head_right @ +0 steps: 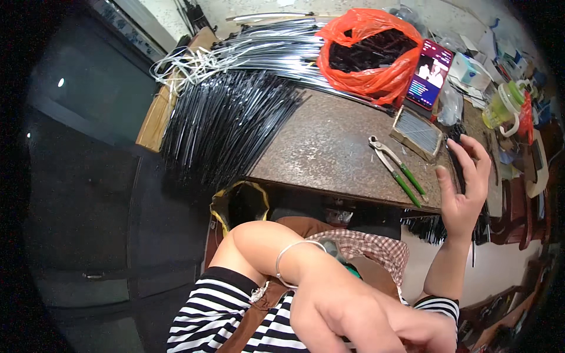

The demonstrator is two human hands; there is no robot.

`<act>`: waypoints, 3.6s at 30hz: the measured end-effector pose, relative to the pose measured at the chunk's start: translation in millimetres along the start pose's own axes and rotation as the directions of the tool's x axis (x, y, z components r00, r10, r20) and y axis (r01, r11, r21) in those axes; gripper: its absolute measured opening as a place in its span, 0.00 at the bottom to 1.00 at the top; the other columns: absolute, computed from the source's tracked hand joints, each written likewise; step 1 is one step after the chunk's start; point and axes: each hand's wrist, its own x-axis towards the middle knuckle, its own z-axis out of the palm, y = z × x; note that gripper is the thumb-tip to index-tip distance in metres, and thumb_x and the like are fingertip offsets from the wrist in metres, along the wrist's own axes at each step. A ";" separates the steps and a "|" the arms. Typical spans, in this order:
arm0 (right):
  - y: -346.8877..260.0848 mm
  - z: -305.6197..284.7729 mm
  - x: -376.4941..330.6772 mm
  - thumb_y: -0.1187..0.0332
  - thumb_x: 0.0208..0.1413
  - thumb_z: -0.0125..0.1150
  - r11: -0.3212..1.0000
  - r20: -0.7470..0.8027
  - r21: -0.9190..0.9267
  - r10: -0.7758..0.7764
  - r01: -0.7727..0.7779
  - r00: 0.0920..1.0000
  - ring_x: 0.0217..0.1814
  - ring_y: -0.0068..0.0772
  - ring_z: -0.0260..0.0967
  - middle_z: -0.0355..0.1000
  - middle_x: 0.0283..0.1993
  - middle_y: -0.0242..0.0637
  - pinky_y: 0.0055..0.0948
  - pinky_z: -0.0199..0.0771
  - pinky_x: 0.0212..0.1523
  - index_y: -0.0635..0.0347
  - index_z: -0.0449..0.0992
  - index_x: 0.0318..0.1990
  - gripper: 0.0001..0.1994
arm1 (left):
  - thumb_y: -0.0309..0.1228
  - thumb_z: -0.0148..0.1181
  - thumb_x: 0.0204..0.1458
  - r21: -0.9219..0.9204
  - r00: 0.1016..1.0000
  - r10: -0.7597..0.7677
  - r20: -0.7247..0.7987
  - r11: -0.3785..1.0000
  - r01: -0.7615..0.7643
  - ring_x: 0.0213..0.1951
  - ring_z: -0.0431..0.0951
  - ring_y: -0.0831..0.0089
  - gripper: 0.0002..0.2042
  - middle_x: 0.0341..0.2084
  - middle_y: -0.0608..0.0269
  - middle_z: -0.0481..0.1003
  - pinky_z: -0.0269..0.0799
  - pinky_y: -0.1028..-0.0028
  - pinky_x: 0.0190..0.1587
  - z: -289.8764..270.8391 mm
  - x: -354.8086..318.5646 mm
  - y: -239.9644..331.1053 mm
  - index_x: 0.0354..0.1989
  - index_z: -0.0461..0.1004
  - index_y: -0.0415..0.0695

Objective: Assembling bundles of black wires into connectors using pliers at a workbench.

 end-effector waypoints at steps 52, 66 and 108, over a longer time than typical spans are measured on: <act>40.7 -15.1 7.7 0.63 0.31 0.60 0.859 0.234 0.466 0.112 -0.212 0.966 0.52 0.36 0.49 0.55 0.48 0.42 0.32 0.47 0.51 0.62 0.54 0.48 0.33 | 0.20 0.50 0.39 0.356 0.640 -0.104 -0.762 0.757 0.547 0.19 0.66 0.78 0.05 0.16 0.63 0.66 0.62 0.81 0.22 -116.6 -9.9 1.2 0.25 0.62 0.40; -9.5 18.2 54.5 0.72 0.44 0.49 0.213 0.099 0.957 0.394 -0.195 0.914 0.15 0.15 0.55 0.59 0.16 0.30 0.16 0.56 0.16 0.63 0.60 0.32 0.08 | 0.25 0.45 0.43 0.075 0.286 -0.228 -0.931 0.646 0.759 0.31 0.64 0.77 0.15 0.29 0.64 0.64 0.60 0.78 0.36 -63.1 -113.3 -37.2 0.41 0.55 0.38; -78.5 -46.1 -117.5 0.68 0.49 0.41 0.305 0.892 0.433 -0.006 -0.848 0.453 0.15 0.15 0.53 0.59 0.14 0.28 0.13 0.53 0.17 0.62 0.62 0.23 0.08 | 0.43 0.39 0.46 0.003 0.243 -0.177 -0.954 0.804 0.594 0.30 0.69 0.70 0.19 0.30 0.55 0.67 0.65 0.74 0.32 14.4 -38.9 18.5 0.38 0.57 0.39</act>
